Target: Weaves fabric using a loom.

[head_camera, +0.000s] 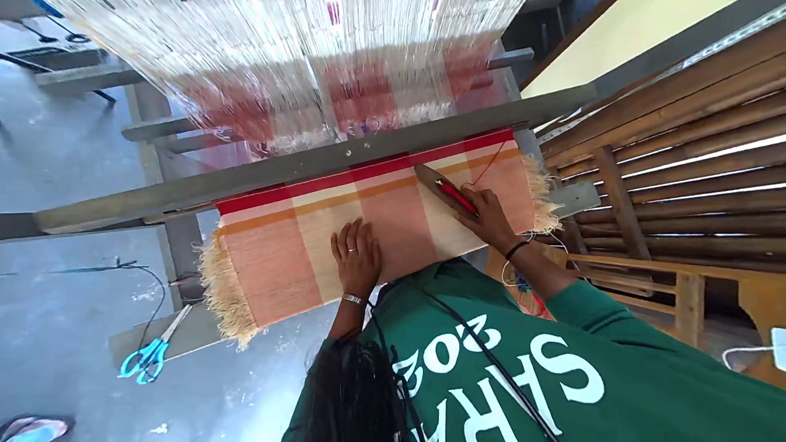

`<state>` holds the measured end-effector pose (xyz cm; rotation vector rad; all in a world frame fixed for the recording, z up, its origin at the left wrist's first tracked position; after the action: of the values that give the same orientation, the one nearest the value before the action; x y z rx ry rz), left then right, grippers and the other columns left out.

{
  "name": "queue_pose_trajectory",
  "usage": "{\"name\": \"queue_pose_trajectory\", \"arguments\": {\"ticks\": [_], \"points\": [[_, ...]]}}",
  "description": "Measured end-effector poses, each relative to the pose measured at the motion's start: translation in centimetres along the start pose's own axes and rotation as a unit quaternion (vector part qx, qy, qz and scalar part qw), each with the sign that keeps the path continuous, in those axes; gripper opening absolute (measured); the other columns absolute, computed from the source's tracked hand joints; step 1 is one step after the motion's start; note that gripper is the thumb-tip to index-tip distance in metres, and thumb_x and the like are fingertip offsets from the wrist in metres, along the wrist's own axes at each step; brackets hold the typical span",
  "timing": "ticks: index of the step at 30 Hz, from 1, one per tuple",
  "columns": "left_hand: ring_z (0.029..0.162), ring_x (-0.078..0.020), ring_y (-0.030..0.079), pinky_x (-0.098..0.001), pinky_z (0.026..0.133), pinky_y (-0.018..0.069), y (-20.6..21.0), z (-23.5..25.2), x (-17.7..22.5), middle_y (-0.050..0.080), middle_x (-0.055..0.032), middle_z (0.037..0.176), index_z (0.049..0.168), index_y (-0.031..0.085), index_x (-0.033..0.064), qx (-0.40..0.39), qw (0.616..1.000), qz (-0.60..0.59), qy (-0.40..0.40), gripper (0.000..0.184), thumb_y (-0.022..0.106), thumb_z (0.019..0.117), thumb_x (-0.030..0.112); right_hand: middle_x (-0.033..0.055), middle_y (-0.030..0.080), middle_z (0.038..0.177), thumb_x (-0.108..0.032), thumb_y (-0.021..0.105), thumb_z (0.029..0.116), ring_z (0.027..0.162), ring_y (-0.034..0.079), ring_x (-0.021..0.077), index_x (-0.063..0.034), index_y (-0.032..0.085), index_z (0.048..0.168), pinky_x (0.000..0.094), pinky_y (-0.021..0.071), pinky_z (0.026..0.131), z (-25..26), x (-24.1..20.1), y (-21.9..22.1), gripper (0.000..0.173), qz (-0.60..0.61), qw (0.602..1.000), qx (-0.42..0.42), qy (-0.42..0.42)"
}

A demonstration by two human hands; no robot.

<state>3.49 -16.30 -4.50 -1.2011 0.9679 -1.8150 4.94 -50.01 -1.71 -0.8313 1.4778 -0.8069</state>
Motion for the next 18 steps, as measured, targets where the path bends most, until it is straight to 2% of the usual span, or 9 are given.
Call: {"name": "queue_pose_trajectory", "arguments": {"ticks": [3,5,6,8,11,15,18], "points": [[0.15,-0.0294,0.036,-0.0565,0.125,0.0171,0.2,-0.7,-0.1,0.049,-0.0084,0.155,0.143,0.056,0.0125,-0.002,0.999,-0.035,0.007,0.046,0.043,0.1066,0.038,0.0182,0.063,0.121,-0.039,0.077,0.0911,0.112,0.061,0.0346,-0.0173,0.06,0.143,0.0514,0.0511,0.098,-0.2,-1.5,-0.6,0.059,-0.019,0.996,0.024,-0.081],[0.15,-0.0295,0.035,-0.0551,0.125,0.0167,0.0,-0.6,-0.1,0.048,-0.0089,0.155,0.143,0.055,0.0121,0.007,0.999,-0.036,0.01,0.046,0.044,0.1061,0.037,0.0182,0.064,0.122,-0.041,0.077,0.0903,0.111,0.061,0.0364,-0.019,0.062,0.142,0.0557,0.05,0.093,0.8,-2.6,-0.9,0.058,-0.036,0.992,0.031,-0.12],[0.15,-0.0295,0.035,-0.055,0.125,0.0165,-0.1,-0.6,-0.1,0.048,-0.0091,0.156,0.143,0.055,0.012,0.009,0.999,-0.033,0.012,0.046,0.044,0.106,0.037,0.0189,0.062,0.127,-0.046,0.078,0.0887,0.115,0.06,0.0386,-0.0182,0.059,0.144,0.0593,0.0483,0.094,1.5,-2.7,-0.9,0.065,-0.05,0.991,0.026,-0.119],[0.151,-0.03,0.034,-0.0555,0.125,0.0157,0.0,-0.6,-0.2,0.048,-0.0095,0.156,0.143,0.055,0.0117,0.003,0.999,-0.029,0.014,0.047,0.044,0.1057,0.038,0.0217,0.055,0.141,-0.063,0.079,0.0794,0.126,0.053,0.0439,-0.0147,0.046,0.154,0.0669,0.0431,0.099,3.1,-1.9,-1.1,0.095,-0.075,0.993,0.019,-0.087],[0.151,-0.0292,0.034,-0.0552,0.125,0.0157,0.2,-0.5,-0.2,0.047,-0.0085,0.156,0.143,0.054,0.0122,-0.002,1.0,-0.025,0.014,0.047,0.043,0.1055,0.038,0.0224,0.052,0.144,-0.074,0.081,0.067,0.131,0.049,0.0444,-0.0128,0.032,0.161,0.0692,0.0375,0.104,5.8,-0.5,-2.0,0.122,-0.087,0.995,0.032,-0.047],[0.15,-0.0288,0.036,-0.0553,0.125,0.0176,0.0,-0.5,-0.3,0.048,-0.0085,0.156,0.142,0.056,0.0116,0.005,1.0,-0.024,0.014,0.047,0.043,0.1056,0.04,0.0238,0.045,0.15,-0.079,0.082,0.0573,0.136,0.045,0.0433,-0.0086,0.017,0.165,0.0678,0.0373,0.106,9.0,0.5,-2.6,0.144,-0.102,0.995,-0.015,0.008],[0.15,-0.0294,0.036,-0.0552,0.125,0.018,0.1,-0.5,-0.2,0.049,-0.0085,0.155,0.141,0.056,0.0114,0.006,1.0,-0.023,0.016,0.048,0.042,0.1057,0.04,0.0237,0.044,0.152,-0.081,0.081,0.0572,0.137,0.045,0.0435,-0.0097,0.018,0.165,0.0679,0.0388,0.106,9.9,0.6,-2.9,0.144,-0.117,0.992,-0.048,0.007]]}}
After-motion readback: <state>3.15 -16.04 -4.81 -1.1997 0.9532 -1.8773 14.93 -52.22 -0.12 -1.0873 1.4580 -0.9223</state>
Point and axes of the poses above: each hand's wrist, its own z-axis towards the middle knuckle, its own y-axis out of the palm, x = y × z, the point moved 8 cm from there along z, towards the middle knuckle
